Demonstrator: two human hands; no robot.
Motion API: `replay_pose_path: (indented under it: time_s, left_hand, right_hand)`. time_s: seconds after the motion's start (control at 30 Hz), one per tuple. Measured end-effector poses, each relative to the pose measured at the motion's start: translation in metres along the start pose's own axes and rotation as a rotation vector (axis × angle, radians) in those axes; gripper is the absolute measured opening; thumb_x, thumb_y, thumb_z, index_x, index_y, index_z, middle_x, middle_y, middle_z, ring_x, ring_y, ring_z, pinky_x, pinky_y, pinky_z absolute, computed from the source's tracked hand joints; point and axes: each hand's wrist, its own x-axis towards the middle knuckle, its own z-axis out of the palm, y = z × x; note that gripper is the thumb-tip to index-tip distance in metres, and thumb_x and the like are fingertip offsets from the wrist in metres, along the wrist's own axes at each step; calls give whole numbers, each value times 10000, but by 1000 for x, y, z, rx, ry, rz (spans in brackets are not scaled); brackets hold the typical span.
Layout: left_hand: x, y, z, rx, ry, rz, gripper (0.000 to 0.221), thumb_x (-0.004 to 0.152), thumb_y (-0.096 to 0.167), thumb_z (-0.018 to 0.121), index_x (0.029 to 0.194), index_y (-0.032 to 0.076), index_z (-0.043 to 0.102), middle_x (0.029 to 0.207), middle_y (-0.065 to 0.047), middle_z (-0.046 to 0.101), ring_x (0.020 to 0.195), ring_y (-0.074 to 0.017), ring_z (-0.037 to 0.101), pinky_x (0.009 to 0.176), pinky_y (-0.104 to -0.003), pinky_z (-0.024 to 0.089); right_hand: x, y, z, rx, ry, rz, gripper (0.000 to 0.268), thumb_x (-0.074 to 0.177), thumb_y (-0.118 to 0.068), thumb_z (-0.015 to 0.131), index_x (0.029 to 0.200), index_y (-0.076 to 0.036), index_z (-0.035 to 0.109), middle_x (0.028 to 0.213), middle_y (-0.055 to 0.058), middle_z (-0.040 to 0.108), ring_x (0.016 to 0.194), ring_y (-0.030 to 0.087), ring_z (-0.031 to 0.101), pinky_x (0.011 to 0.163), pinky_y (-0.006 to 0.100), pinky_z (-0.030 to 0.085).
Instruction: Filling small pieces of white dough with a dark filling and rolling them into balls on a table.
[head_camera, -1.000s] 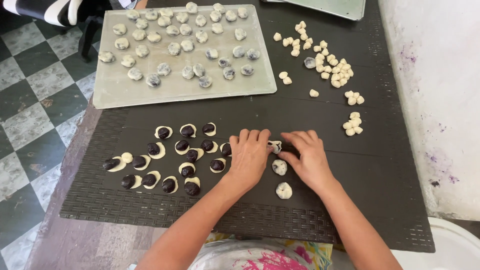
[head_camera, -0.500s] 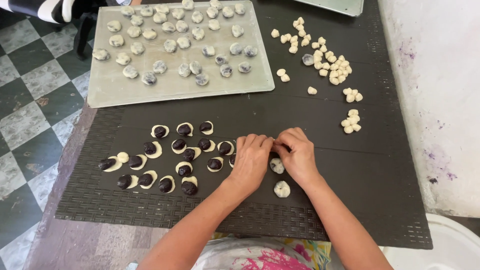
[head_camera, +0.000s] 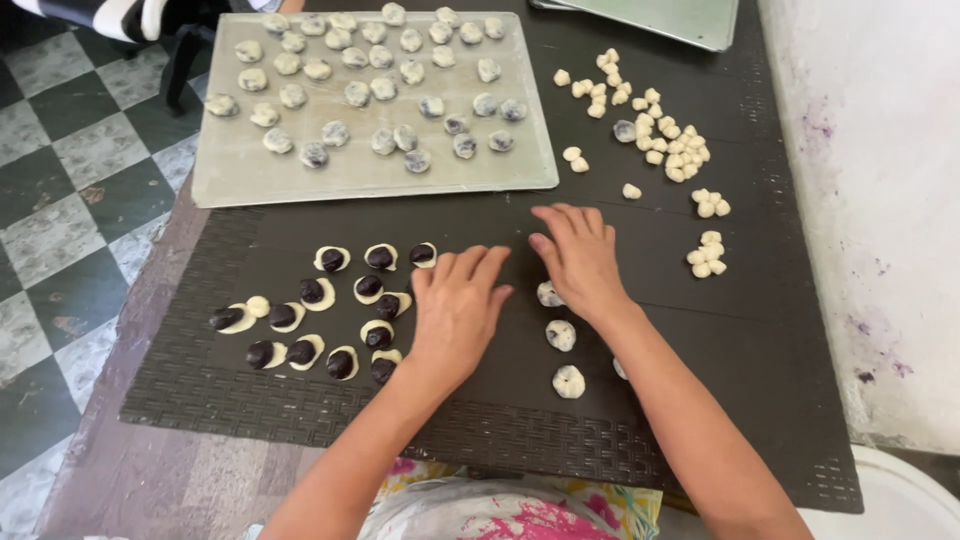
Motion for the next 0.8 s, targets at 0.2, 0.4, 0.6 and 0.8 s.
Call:
replay_pose_path:
  time_s: [0.2, 0.4, 0.6, 0.8]
  left_hand:
    - [-22, -27, -7, -21, -22, -58, 245, 899, 248, 629, 1138, 192, 640, 962, 0, 626, 933, -191, 545, 767, -342, 371]
    - [-39, -23, 15, 91, -26, 80, 357, 677, 359, 787, 965, 204, 645, 850, -6, 622, 865, -229, 515, 737, -388, 384]
    - [-61, -17, 10, -41, 74, 147, 208, 849, 240, 696, 1012, 121, 646, 885, -65, 617, 893, -239, 528, 752, -357, 376]
    - [-62, -27, 20, -51, 85, 142, 362, 802, 267, 724, 1105, 120, 590, 758, -33, 597, 864, -209, 547, 780, -341, 387]
  right_hand:
    - [8, -3, 21, -228, -122, -50, 470, 1041, -378, 389, 1439, -130, 373, 1402, 110, 420, 1193, 319, 366, 926, 499, 296]
    - [-20, -25, -5, 47, -55, -105, 120, 956, -246, 586, 1056, -212, 642, 969, -37, 632, 977, 229, 516, 770, 383, 398]
    - [-42, -38, 26, 320, -88, -136, 67, 888, -255, 687, 869, -203, 725, 886, -71, 676, 818, 171, 553, 727, 282, 461]
    - [-43, -41, 36, 325, -221, -46, 93, 872, -274, 690, 815, -203, 669, 782, -74, 628, 823, 173, 549, 720, 320, 422]
